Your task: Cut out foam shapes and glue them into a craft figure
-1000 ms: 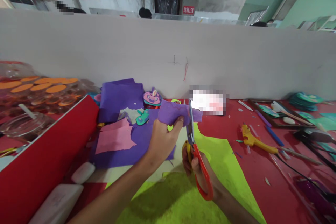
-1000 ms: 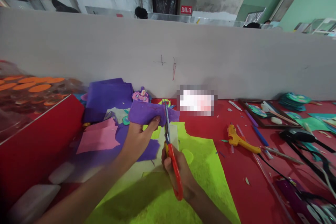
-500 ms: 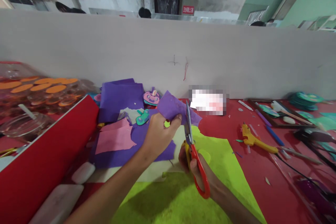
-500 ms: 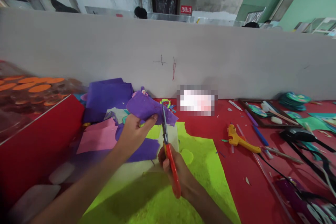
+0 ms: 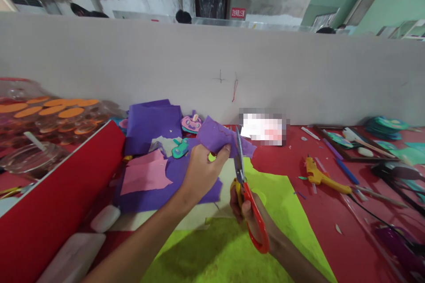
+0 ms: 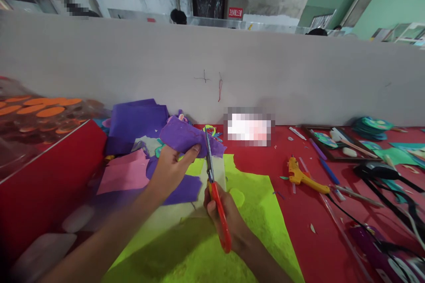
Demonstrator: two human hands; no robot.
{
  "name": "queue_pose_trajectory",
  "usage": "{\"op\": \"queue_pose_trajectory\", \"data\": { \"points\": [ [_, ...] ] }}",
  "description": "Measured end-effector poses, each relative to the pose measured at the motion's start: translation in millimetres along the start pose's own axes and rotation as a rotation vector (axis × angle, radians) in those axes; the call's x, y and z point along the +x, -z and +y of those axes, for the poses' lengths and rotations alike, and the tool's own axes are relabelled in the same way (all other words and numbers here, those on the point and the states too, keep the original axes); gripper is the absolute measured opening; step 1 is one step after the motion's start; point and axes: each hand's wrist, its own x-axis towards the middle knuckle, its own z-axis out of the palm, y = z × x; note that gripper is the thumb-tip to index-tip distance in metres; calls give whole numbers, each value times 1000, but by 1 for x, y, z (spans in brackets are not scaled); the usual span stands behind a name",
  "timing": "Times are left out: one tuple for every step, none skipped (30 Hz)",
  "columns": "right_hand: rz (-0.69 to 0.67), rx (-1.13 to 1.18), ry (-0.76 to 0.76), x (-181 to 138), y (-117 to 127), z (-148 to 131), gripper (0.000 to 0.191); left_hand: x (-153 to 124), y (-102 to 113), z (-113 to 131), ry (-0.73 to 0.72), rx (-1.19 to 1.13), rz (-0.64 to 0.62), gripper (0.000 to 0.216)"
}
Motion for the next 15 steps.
{"op": "queue_pose_trajectory", "data": {
  "points": [
    [11, -2, -13, 0, 0, -1, 69, -1, -2, -1, 7, -21, 11, 23],
    [20, -5, -25, 0, -1, -2, 69, -2, -3, -2, 13, -43, 26, 22],
    [27, -5, -35, 0, -1, -3, 69, -3, -5, -3, 20, -62, 38, 21],
    [31, -6, -43, 0, -2, -4, 70, -4, -6, -3, 28, -76, 48, 20],
    [34, -7, -46, 0, -2, -5, 70, -4, -8, -3, 37, -84, 53, 20],
    [35, -8, -47, 0, -2, -5, 70, -5, -9, -3, 47, -91, 57, 21],
    [36, -8, -44, 0, -2, -5, 69, -6, -10, -3, 55, -95, 59, 22],
    [35, -10, -41, 0, -2, -4, 69, -7, -11, -3, 63, -99, 60, 23],
    [34, -12, -35, 0, -2, -2, 69, -8, -12, -3, 71, -105, 63, 24],
    [31, -14, -25, -1, -1, -1, 68, -8, -12, -3, 80, -109, 66, 24],
    [27, -18, -14, -1, 0, 0, 68, -9, -13, -3, 89, -109, 68, 25],
    [19, -21, -5, -1, 0, 1, 67, -9, -13, -3, 97, -108, 70, 24],
    [9, -23, 0, -1, 0, 2, 67, -9, -13, -4, 104, -109, 71, 24],
    [0, -25, 3, -2, 1, 2, 66, -9, -13, -4, 109, -110, 73, 24],
    [-2, -25, 5, -2, 1, 3, 67, -10, -13, -5, 114, -110, 74, 24]
  ]
}}
